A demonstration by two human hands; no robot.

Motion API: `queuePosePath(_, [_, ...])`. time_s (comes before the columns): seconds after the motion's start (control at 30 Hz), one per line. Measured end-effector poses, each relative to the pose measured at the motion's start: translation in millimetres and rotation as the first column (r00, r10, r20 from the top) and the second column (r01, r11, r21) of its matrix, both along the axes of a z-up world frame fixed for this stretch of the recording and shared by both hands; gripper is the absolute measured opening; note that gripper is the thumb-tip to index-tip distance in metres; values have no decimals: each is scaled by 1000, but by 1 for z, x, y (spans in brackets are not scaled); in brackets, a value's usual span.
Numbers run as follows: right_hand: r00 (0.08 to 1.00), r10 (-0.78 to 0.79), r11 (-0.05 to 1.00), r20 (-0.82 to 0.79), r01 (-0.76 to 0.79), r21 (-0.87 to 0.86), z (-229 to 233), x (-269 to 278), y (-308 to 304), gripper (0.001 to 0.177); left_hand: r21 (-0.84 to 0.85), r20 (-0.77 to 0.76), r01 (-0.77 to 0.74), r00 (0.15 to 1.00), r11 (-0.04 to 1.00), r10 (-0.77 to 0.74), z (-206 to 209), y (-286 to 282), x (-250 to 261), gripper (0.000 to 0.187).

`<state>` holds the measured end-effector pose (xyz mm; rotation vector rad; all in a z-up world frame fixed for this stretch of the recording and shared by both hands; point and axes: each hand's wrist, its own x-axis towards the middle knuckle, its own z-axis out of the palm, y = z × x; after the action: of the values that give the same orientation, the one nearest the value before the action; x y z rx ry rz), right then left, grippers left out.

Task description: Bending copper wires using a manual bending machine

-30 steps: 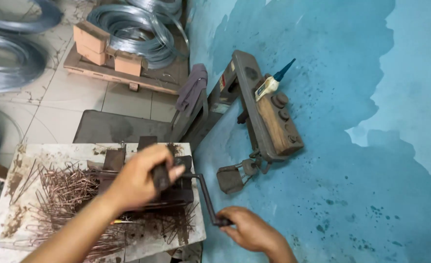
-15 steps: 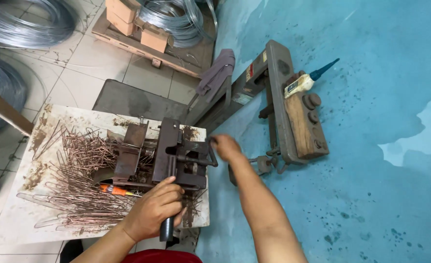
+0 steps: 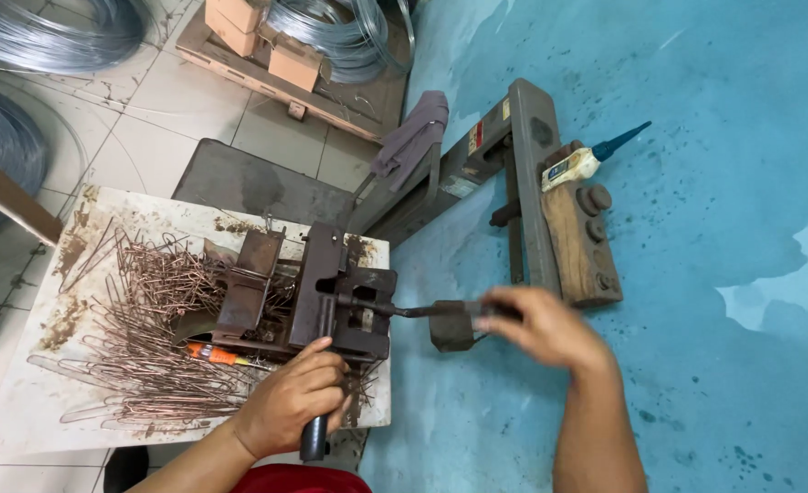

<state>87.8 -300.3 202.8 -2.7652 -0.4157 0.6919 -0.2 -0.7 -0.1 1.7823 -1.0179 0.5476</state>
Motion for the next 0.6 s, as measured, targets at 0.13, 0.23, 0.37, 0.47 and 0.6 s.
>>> queuePosePath(0.13, [901,147,988,407,-151,-22,-100,118,-7,51,6,-23,18,1000,1000,-18,4,3,2,19])
queuePosePath(0.23, [977,-206,952,60,215,-217,-235,143,5,43,-1,-19,47,999,999,-47,5,2,1,18])
queuePosePath(0.37, [948,116,923,-296,-213,-320,-317,66,-5,20,14,67,33,997,999,-34,1,3,8,24])
queuePosePath(0.47, [820,300,917,-488,-388,-89,-223,-18,9,37,26,85,51,995,998,-53,-7,5,9,28])
queuePosePath(0.6, [773,462,886,-435,-429,178,-58,-35,2,32,12,91,68,993,998,-69,-9,4,10,29])
